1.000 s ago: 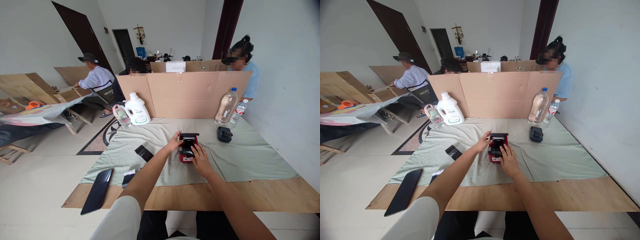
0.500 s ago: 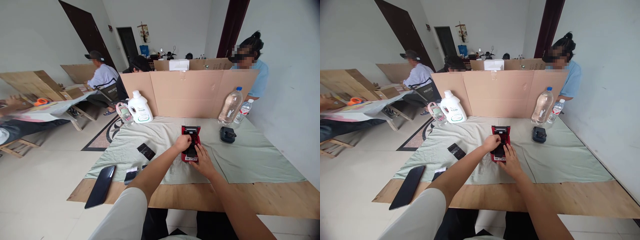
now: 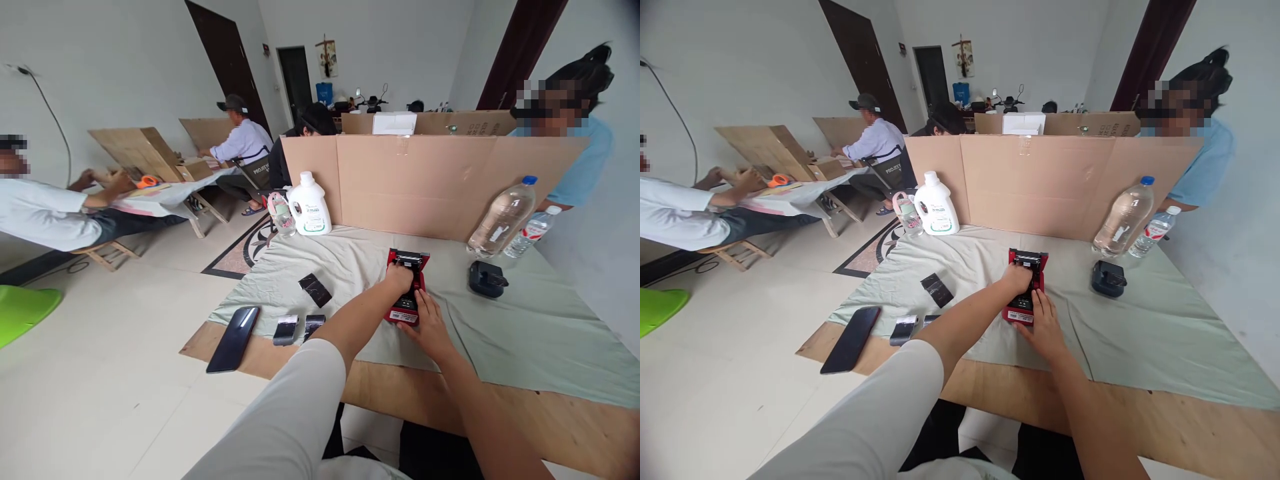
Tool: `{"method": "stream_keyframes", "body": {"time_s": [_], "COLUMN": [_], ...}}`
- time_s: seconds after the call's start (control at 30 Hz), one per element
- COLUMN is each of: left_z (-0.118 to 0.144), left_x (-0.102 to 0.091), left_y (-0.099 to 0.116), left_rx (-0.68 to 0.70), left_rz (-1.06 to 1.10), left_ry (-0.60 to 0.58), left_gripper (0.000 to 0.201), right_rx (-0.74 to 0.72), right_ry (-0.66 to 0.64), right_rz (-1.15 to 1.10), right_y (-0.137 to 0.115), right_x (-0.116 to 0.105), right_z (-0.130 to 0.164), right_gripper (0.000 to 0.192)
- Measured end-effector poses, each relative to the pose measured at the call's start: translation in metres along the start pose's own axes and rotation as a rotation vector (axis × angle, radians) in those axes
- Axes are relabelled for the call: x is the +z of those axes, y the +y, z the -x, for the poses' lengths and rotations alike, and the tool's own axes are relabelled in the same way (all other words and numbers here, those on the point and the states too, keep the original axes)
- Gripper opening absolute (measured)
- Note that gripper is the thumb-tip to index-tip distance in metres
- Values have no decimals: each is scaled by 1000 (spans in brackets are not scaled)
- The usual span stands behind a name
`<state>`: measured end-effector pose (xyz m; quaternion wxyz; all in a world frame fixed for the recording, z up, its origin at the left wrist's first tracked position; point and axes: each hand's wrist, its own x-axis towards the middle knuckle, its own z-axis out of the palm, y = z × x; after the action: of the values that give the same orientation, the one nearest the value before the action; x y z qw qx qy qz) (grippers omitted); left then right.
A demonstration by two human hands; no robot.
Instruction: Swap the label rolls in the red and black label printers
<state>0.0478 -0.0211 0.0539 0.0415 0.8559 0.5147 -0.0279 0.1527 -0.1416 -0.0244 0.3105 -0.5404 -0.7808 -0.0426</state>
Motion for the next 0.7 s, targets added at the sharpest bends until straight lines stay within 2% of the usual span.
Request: {"method": "stream_keyframes", "body": {"time_s": [0.17, 0.23, 0.37, 0.47, 0.57, 0.63, 0.7], "left_z": [3, 6, 16, 31, 50, 66, 88], "left_x": [-5, -9, -18, -23, -27, -28, -27], "left_y": [-5, -9, -15, -25, -57, -97, -150], "left_rx": [56, 83, 77, 75, 79, 59, -53], "left_rz": [0, 29, 207, 405, 654, 793, 830], "left_ry": [-30, -38, -36, 35, 108, 106, 113], "left_gripper": [25, 30, 43, 45, 46, 45, 45], "right_rx": [23, 29, 27, 9, 3, -5, -13], "right_ry": [3, -1, -9, 1, 18, 16, 8], "right_rz": [-9, -16, -24, -25, -31, -34, -34], "right_y": [-4, -5, -5, -3, -1, 0, 0], "right_x": [-2, -3, -4, -3, -2, -2, -1], "right_z": [-1, -1, -2, -1, -1, -1, -1], "right_gripper": [90, 91, 90, 89, 88, 87, 86]}}
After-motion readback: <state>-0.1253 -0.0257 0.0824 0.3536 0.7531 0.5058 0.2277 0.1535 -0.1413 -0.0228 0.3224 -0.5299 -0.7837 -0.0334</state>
